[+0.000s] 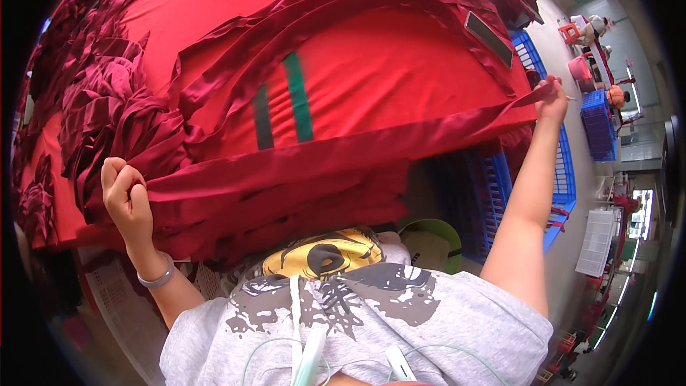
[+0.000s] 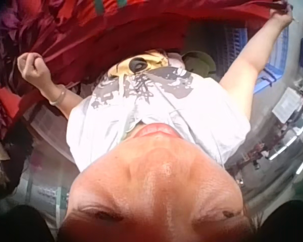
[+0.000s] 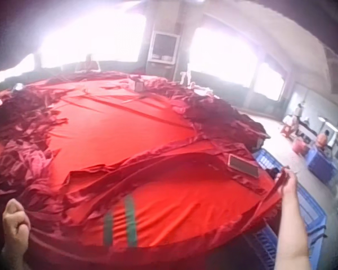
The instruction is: The person uses a small orange utility knife to cut long strips from a large piece of maroon fabric laid on a red work table. They align the blade with the fabric edge, slice through the material, and pull the cut strip away to reveal the remaining piece, repeating this process multiple times.
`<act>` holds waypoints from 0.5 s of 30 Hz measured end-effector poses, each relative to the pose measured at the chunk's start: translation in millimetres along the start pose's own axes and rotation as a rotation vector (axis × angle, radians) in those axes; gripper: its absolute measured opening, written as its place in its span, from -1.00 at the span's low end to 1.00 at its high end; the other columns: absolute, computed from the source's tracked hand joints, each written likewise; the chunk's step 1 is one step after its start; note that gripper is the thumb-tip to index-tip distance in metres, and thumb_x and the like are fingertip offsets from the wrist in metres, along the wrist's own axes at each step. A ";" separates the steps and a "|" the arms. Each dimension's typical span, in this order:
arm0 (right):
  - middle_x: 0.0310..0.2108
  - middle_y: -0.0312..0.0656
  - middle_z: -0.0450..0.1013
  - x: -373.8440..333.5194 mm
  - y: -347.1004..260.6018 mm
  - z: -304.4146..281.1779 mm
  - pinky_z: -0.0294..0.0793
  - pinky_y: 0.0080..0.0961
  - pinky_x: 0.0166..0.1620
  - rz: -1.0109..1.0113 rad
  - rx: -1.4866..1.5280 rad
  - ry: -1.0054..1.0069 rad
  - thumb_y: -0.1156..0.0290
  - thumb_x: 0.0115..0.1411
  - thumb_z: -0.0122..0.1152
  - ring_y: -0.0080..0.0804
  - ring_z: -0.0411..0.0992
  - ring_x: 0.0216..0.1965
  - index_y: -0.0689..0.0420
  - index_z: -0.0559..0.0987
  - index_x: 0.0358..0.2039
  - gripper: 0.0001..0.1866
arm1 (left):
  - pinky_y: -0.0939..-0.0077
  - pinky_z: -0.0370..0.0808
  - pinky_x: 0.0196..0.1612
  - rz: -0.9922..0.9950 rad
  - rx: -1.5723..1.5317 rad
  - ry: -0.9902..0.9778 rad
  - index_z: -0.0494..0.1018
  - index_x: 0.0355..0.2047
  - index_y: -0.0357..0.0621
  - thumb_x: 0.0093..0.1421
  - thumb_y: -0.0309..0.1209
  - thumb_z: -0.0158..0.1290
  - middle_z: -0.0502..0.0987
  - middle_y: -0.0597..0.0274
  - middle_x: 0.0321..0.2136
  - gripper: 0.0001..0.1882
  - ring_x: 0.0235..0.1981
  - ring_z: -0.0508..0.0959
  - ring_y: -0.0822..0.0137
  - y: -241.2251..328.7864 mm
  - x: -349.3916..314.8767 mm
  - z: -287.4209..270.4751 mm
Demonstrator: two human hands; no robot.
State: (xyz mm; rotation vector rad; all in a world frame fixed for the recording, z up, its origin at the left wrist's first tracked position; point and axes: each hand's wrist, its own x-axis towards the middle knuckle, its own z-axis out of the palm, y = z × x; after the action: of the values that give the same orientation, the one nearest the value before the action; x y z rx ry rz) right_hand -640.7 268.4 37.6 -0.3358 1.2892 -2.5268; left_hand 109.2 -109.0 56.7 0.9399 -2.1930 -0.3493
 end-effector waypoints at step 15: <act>-0.54 0.01 0.49 -46.0 40.2 28.1 0.37 -0.30 -0.29 -0.018 -1.902 0.268 0.05 -0.06 0.29 -0.12 0.46 -0.42 0.26 0.59 -0.60 -0.57 | 0.07 0.19 0.19 0.217 0.238 -0.079 0.52 -0.18 -0.06 0.10 -0.40 0.17 0.47 0.21 -0.03 -0.75 0.04 0.43 0.15 90.6 -38.2 56.1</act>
State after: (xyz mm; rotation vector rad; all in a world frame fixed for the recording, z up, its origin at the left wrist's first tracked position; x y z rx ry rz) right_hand -582.7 241.0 17.4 -0.2809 3.2316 -0.5054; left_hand 40.7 -20.2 41.9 0.8117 -2.4200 -0.0230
